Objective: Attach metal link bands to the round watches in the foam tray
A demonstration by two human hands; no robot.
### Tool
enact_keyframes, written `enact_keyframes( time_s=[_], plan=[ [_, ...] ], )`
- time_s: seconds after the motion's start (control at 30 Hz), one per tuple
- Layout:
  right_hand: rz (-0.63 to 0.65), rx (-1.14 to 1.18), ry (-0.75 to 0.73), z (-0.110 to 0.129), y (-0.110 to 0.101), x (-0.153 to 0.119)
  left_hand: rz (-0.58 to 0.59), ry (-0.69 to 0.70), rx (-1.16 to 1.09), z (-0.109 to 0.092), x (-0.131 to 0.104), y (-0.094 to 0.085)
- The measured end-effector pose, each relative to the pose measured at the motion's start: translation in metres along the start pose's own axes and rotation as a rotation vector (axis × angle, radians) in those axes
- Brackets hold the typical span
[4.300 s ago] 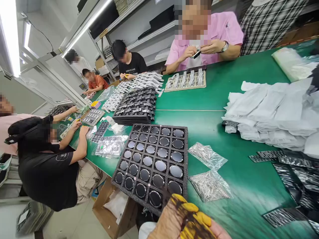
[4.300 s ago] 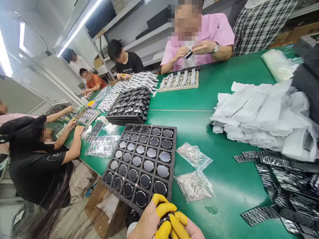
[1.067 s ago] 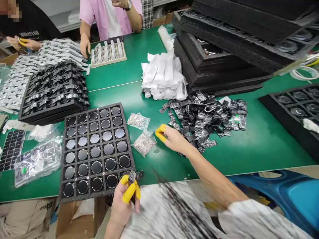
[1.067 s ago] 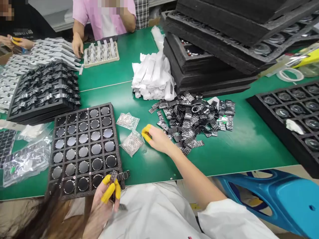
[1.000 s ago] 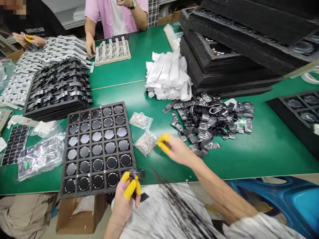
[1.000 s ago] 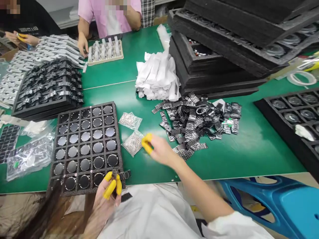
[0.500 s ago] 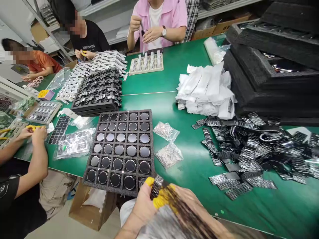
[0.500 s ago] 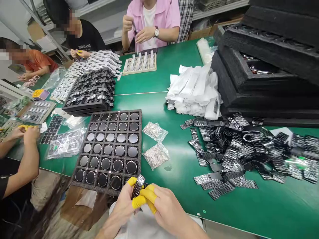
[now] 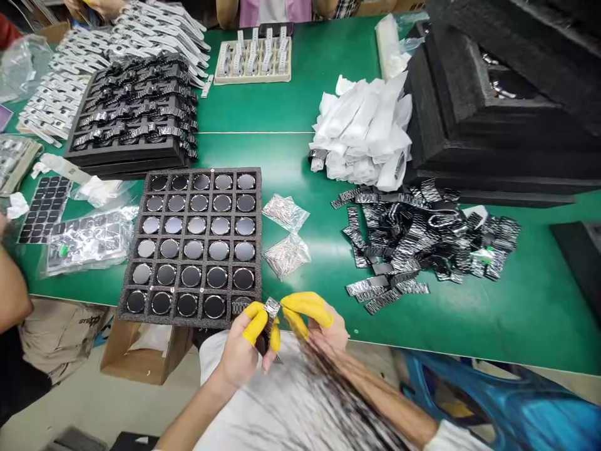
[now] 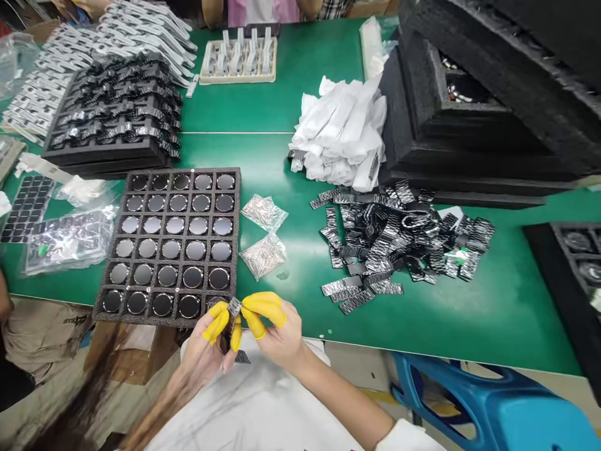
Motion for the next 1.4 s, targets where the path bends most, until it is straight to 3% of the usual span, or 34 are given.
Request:
enact_keyframes(
  time_s=[0.23, 0.53, 0.7, 0.83, 0.93, 1.13, 1.2, 1.27, 1.4],
  plan=[
    [0.127, -0.188, -0.114, 0.018, -0.005, 0.014, -0.015, -0.015, -0.052, -0.007, -0.001, 0.001],
    [0.036, -0.074, -0.291, 0.018, -0.003, 0.019, -0.006, -0.041, -0.031, -0.007, 0.001, 0.0],
    [0.137, -0.076, -0.161, 0.013, -0.002, 0.015, 0.028, -0.051, -0.04, -0.006, 0.0, -0.003],
    [0.19, 0.145, 0.041, 0.005, 0.001, 0.016, 0.12, -0.142, -0.118, -0.003, -0.002, -0.01],
    [0.312, 0.272, 0.099, 0.001, 0.0, 0.019, 0.218, -0.235, -0.176, -0.003, -0.003, -0.014],
    [0.476, 0.239, 0.172, 0.004, -0.006, 0.025, 0.271, -0.292, -0.172, 0.002, -0.005, -0.018],
    [0.488, 0.25, 0.183, 0.007, -0.007, 0.026, 0.259, -0.3, -0.041, 0.0, -0.006, -0.018],
    [0.464, 0.321, 0.169, 0.012, -0.009, 0.026, 0.195, -0.187, 0.259, -0.009, -0.005, -0.019],
    [0.334, 0.582, 0.158, 0.023, -0.018, 0.023, -0.127, 0.361, 1.265, -0.042, 0.008, -0.024]
  ],
)
Point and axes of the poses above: each hand's wrist, its own x-axis towards the middle knuckle, its own y-axis out of the palm, z = x × y, the point moved 1 cm from there along x, towards the middle knuckle, and after that the axes turned 1 degree about -y, right-handed, at the moved point
